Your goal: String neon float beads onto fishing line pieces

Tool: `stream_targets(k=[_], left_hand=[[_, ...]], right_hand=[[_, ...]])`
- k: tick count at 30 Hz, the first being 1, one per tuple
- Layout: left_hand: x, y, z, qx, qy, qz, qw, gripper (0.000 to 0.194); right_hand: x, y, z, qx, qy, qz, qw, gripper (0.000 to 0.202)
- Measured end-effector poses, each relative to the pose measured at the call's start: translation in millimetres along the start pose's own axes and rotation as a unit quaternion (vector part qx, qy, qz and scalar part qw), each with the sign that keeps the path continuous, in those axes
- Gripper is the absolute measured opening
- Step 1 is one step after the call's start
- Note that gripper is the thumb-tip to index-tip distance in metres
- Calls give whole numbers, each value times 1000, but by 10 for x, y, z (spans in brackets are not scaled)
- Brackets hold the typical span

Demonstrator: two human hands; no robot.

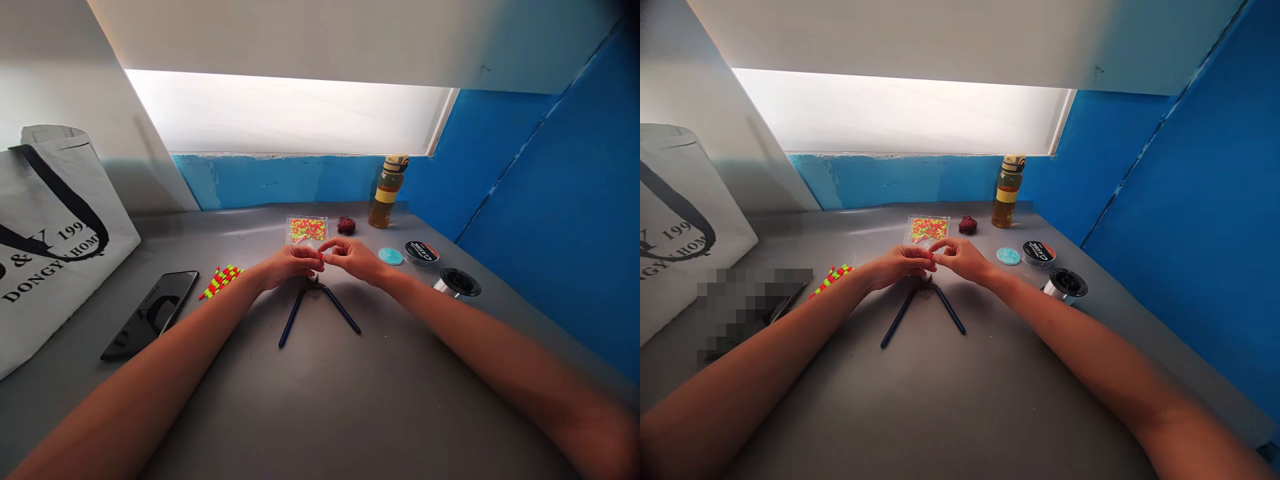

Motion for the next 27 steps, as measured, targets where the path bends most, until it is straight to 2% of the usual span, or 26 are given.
stream_targets(k=[4, 9, 21, 27], left_hand=[[-15, 0, -1, -10, -12, -8, 1000, 25], [-1, -14, 22, -33, -34, -16, 999, 37], [-1, 23, 22, 37, -77, 5, 996, 32], [3, 21, 29, 54, -79, 16, 995, 31]], right_hand=[[-9, -3, 7, 7, 0, 6, 1000, 33], [2, 3, 6, 13, 2, -16, 1000, 36], [-9, 17, -29, 69, 41, -3, 997, 35], [-61, 22, -74, 81, 57, -1, 995, 33]])
Point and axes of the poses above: each hand's wrist, its own y-axis away from the middle knuckle, its own z-axis out of the back of the hand, x = y × z, the point moved 2 cm from there along -y, towards the middle knuckle, and after that the axes turned 7 degrees about z, right-handed, at the moved point
